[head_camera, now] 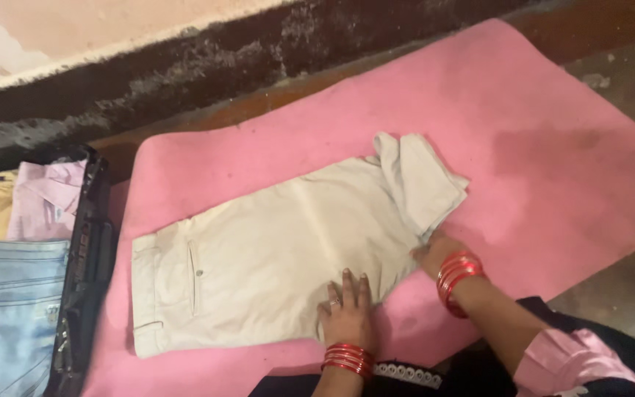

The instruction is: The person folds a pair of blue jeans and then a pair of beige pants, smoothing them out on a pink floor mat before placing them into a black suitcase.

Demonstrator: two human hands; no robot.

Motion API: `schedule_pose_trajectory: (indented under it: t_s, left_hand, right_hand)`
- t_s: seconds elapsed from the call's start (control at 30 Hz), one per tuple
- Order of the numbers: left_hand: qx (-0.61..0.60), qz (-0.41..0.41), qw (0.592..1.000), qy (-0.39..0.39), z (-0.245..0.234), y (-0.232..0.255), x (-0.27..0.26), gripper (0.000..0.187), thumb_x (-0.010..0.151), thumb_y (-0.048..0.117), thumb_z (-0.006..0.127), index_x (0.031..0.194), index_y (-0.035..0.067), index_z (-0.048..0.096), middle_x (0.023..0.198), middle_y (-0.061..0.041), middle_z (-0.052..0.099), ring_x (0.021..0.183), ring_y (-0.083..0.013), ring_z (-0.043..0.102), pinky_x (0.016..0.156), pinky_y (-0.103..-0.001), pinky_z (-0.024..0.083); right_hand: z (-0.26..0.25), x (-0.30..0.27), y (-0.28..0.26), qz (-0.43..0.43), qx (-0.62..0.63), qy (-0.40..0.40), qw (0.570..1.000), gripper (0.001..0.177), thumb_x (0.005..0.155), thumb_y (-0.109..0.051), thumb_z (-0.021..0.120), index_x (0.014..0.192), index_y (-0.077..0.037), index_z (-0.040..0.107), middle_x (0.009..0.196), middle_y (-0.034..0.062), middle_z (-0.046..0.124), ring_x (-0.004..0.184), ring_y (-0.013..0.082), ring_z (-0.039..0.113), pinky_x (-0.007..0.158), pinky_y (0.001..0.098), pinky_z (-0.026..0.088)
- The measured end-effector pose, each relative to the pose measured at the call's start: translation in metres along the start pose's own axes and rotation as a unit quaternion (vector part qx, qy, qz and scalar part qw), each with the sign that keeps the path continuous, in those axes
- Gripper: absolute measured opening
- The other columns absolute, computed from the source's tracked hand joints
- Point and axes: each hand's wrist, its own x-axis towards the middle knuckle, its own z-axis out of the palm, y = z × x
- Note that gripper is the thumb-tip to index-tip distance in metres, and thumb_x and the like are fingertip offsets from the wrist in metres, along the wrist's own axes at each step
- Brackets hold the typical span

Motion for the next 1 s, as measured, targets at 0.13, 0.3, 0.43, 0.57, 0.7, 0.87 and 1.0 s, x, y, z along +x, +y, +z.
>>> schedule_pose_trajectory:
  t_s: [0.13,0.3,0.43,0.57,0.7,0.87,1.0]
  left_hand:
    - [0.068,0.068,0.995,0.012,0.011,-0.045,0.02,0.049,0.093,0.011,0.052,0.141,0.022,0.055,0.144,-0.012,0.052,0.099,-0.0345,0.067,0.073,-0.049,0.059]
    - [0.189,0.065,0.975,0.102,-0.038,-0.125,0.023,0.038,0.086,0.015,0.058,0.122,0.023,0.067,0.125,-0.004,0.064,0.089,-0.0291,0.07,0.066,-0.045,0.06]
    - [0.224,0.002,0.971,0.079,-0.075,-0.179,-0.015,0.033,0.087,0.016,0.057,0.118,0.024,0.068,0.114,-0.002,0.063,0.091,-0.0267,0.069,0.07,-0.044,0.06]
    - [0.233,-0.125,0.964,-0.023,-0.081,-0.199,-0.054,0.038,0.093,0.015,0.056,0.128,0.026,0.065,0.125,-0.003,0.061,0.097,-0.0277,0.069,0.073,-0.045,0.06]
    - [0.188,-0.196,0.959,-0.084,-0.087,-0.179,-0.032,0.063,0.076,0.018,0.066,0.137,0.03,0.059,0.15,-0.005,0.045,0.111,-0.0339,0.064,0.087,-0.059,0.054]
    - [-0.017,-0.123,0.988,-0.093,-0.076,-0.129,0.03,0.045,0.092,0.033,0.067,0.134,0.017,0.061,0.146,-0.011,0.058,0.117,-0.0366,0.066,0.101,-0.047,0.053]
    - [-0.202,-0.029,0.973,0.112,-0.021,-0.124,0.075,0.056,0.088,0.027,0.065,0.142,0.015,0.056,0.142,-0.016,0.062,0.12,-0.0399,0.064,0.099,-0.047,0.052]
  right_hand:
    - [0.022,0.006,0.003,-0.11,0.09,0.016,0.99,0.067,0.083,-0.043,0.077,0.138,-0.01,0.055,0.119,0.0174,0.072,0.112,0.0339,0.068,0.1,0.0431,0.052]
    - [0.029,-0.001,-0.005,-0.177,0.101,0.01,0.979,0.07,0.08,-0.034,0.078,0.143,-0.018,0.052,0.128,0.0173,0.064,0.117,0.032,0.064,0.1,0.0412,0.051]
    - [0.047,0.02,-0.005,-0.142,0.18,-0.05,0.972,0.049,0.082,-0.032,0.076,0.126,-0.012,0.069,0.119,0.0113,0.074,0.111,0.0256,0.07,0.1,0.0375,0.052]
    - [0.063,0.037,0.009,-0.065,0.223,-0.069,0.97,0.038,0.085,-0.025,0.069,0.116,-0.006,0.078,0.109,0.0167,0.081,0.099,0.028,0.077,0.092,0.0388,0.058]
    - [0.054,0.033,-0.001,-0.068,0.267,-0.039,0.961,0.046,0.096,-0.037,0.062,0.114,0.003,0.076,0.104,0.0247,0.079,0.094,0.0348,0.073,0.086,0.0444,0.057]
    - [0.023,0.013,-0.062,-0.155,0.283,0.023,0.946,0.063,0.09,-0.051,0.064,0.127,-0.001,0.066,0.113,0.0177,0.074,0.098,0.0293,0.072,0.086,0.0404,0.056]
    - [0.007,0.0,-0.106,-0.072,0.281,0.011,0.957,0.066,0.088,-0.054,0.07,0.125,0.0,0.069,0.114,0.0191,0.075,0.101,0.0298,0.073,0.09,0.0405,0.056]
